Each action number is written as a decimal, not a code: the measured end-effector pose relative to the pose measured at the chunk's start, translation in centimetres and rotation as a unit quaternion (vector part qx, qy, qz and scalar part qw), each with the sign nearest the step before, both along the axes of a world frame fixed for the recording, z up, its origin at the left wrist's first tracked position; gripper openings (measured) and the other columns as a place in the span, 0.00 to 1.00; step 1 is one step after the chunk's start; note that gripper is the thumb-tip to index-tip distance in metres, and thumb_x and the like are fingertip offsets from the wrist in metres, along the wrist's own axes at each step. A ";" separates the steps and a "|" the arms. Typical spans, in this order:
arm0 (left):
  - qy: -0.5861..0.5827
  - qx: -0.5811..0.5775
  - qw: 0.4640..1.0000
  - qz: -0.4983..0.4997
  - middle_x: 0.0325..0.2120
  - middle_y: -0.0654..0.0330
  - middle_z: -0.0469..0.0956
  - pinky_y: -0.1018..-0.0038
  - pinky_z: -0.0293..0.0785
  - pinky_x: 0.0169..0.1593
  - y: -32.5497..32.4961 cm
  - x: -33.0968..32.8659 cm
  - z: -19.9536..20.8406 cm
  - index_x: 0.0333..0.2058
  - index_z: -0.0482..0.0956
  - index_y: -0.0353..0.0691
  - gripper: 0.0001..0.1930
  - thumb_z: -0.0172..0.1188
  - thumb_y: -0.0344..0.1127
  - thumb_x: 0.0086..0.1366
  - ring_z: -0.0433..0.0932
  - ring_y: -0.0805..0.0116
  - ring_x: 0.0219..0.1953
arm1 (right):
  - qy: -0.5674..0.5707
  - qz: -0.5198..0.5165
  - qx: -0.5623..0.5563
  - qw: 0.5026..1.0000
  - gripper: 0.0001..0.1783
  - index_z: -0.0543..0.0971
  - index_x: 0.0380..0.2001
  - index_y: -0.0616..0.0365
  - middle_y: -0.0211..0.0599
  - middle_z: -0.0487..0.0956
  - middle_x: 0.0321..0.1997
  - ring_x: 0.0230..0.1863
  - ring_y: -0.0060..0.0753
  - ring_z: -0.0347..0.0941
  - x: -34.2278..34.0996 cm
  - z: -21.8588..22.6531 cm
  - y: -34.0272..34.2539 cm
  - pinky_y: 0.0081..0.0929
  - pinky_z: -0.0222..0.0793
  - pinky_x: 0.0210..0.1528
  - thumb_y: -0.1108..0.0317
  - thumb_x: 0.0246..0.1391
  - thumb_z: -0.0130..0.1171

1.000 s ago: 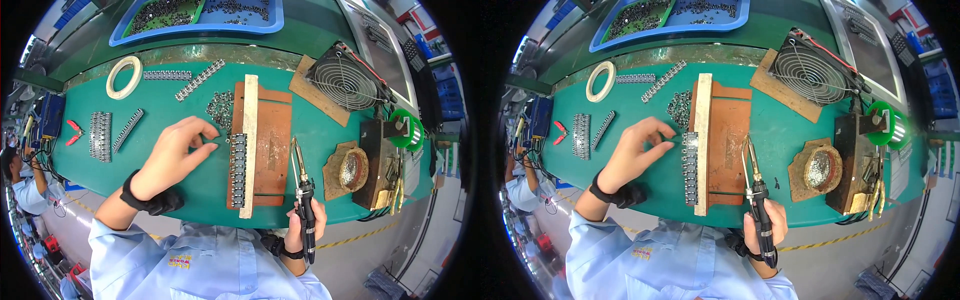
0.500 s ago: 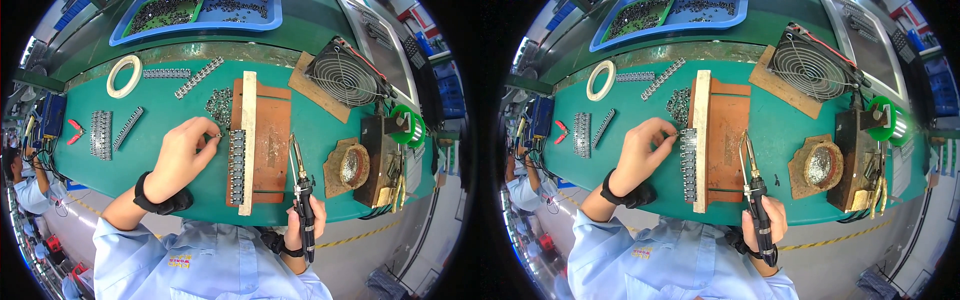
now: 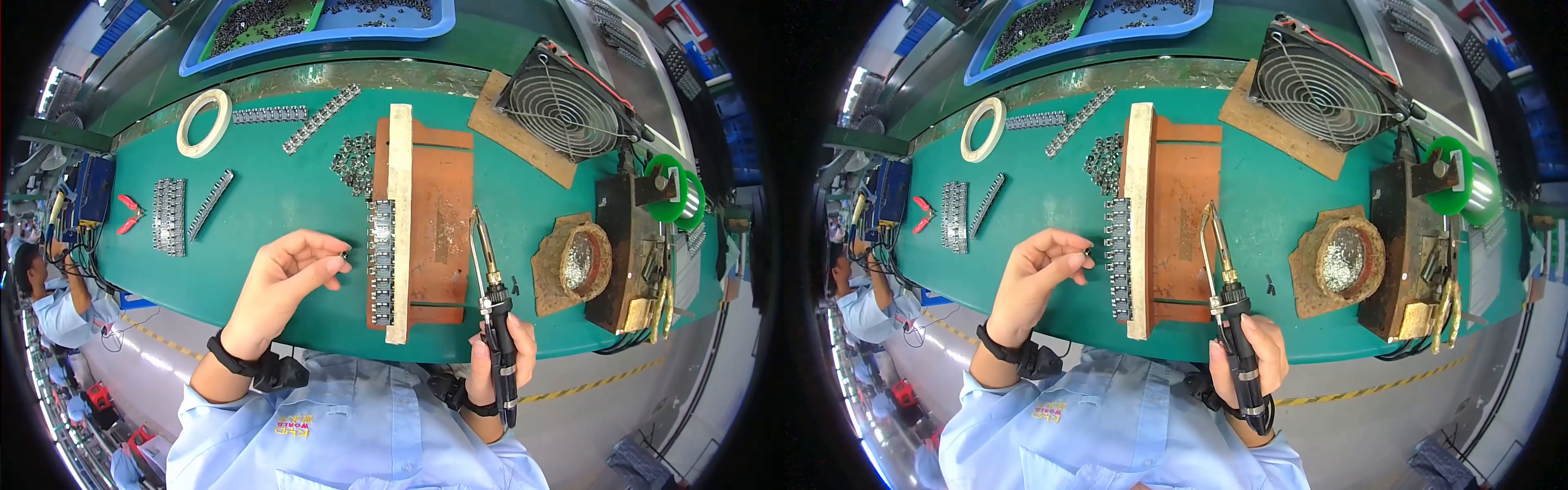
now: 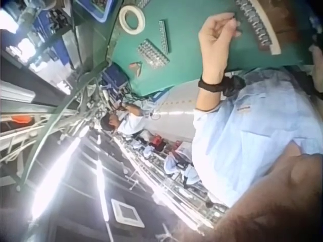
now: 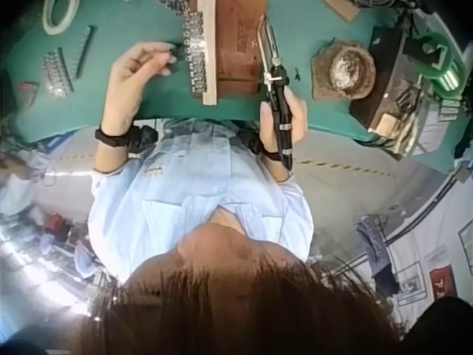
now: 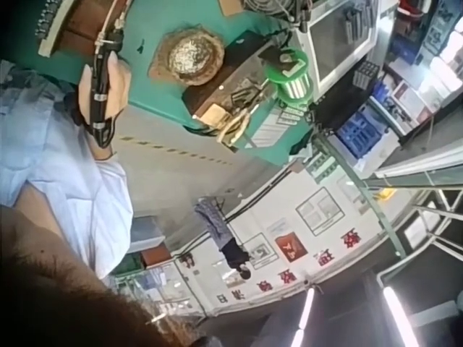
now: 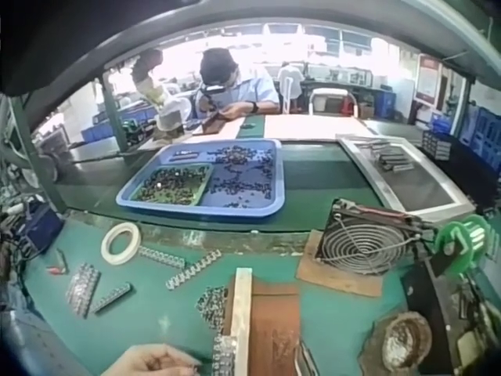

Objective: The person picks up a metal component by hand, places it onto a circuit board, and solders it using a soldering iron, repeating the process for multiple boards.

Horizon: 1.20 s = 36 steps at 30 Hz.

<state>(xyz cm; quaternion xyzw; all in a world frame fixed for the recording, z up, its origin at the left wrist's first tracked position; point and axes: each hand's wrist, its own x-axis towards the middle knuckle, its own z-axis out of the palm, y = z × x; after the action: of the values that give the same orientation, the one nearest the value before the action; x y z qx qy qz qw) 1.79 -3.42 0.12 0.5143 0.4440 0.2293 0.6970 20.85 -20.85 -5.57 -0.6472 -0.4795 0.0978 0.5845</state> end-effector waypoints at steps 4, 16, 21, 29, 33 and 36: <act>-0.004 0.007 1.000 -0.025 0.30 0.61 0.76 0.82 0.69 0.35 0.5 0.0 -0.4 0.39 0.73 0.32 0.08 0.53 0.27 0.61 0.74 0.77 0.33 | -0.001 0.006 0.002 1.000 0.24 0.66 0.47 0.65 0.45 0.71 0.31 0.22 0.27 0.68 0.0 0.2 0.0 0.21 0.66 0.25 0.68 0.46 0.57; -0.026 -0.048 0.998 -0.010 0.29 0.58 0.77 0.80 0.69 0.36 -0.4 0.2 0.5 0.35 0.73 0.34 0.05 0.53 0.26 0.60 0.74 0.74 0.30 | -0.002 0.008 0.003 1.000 0.24 0.67 0.46 0.65 0.45 0.71 0.32 0.25 0.28 0.69 0.0 0.3 0.2 0.22 0.66 0.28 0.68 0.45 0.58; -0.068 -0.142 0.988 0.006 0.31 0.58 0.77 0.79 0.70 0.39 -1.3 -0.1 0.2 0.35 0.73 0.34 0.05 0.53 0.27 0.60 0.75 0.73 0.32 | -0.010 0.003 -0.014 1.000 0.24 0.67 0.47 0.64 0.45 0.71 0.33 0.25 0.28 0.68 -0.1 0.3 0.0 0.22 0.66 0.28 0.68 0.46 0.58; -0.075 -0.120 0.990 0.006 0.30 0.59 0.75 0.79 0.70 0.40 -1.9 0.4 -0.4 0.34 0.72 0.35 0.05 0.54 0.26 0.59 0.74 0.73 0.32 | -0.021 0.000 -0.023 1.000 0.24 0.67 0.47 0.64 0.45 0.70 0.33 0.25 0.27 0.68 -0.1 0.3 0.2 0.21 0.66 0.27 0.68 0.46 0.58; -0.090 -0.117 0.989 -0.003 0.30 0.61 0.74 0.80 0.69 0.39 -1.8 0.6 -0.7 0.34 0.71 0.35 0.05 0.55 0.25 0.58 0.73 0.75 0.32 | -0.022 -0.006 -0.037 0.999 0.24 0.67 0.47 0.64 0.45 0.70 0.34 0.25 0.27 0.68 -0.2 0.3 0.0 0.21 0.66 0.26 0.68 0.46 0.58; -0.105 -0.116 0.987 -0.021 0.30 0.63 0.74 0.81 0.69 0.40 -1.4 0.6 -0.8 0.34 0.70 0.35 0.05 0.55 0.24 0.58 0.72 0.77 0.34 | -0.026 -0.003 -0.042 0.999 0.24 0.67 0.47 0.64 0.45 0.70 0.34 0.25 0.27 0.68 -0.2 0.2 0.0 0.21 0.66 0.26 0.68 0.46 0.58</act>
<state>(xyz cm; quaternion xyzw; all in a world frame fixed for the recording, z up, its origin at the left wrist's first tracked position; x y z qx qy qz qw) 2.40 -4.82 -0.67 0.4123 0.3808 0.2146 0.7994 20.66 -20.85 -5.41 -0.6748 -0.4880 0.0990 0.5447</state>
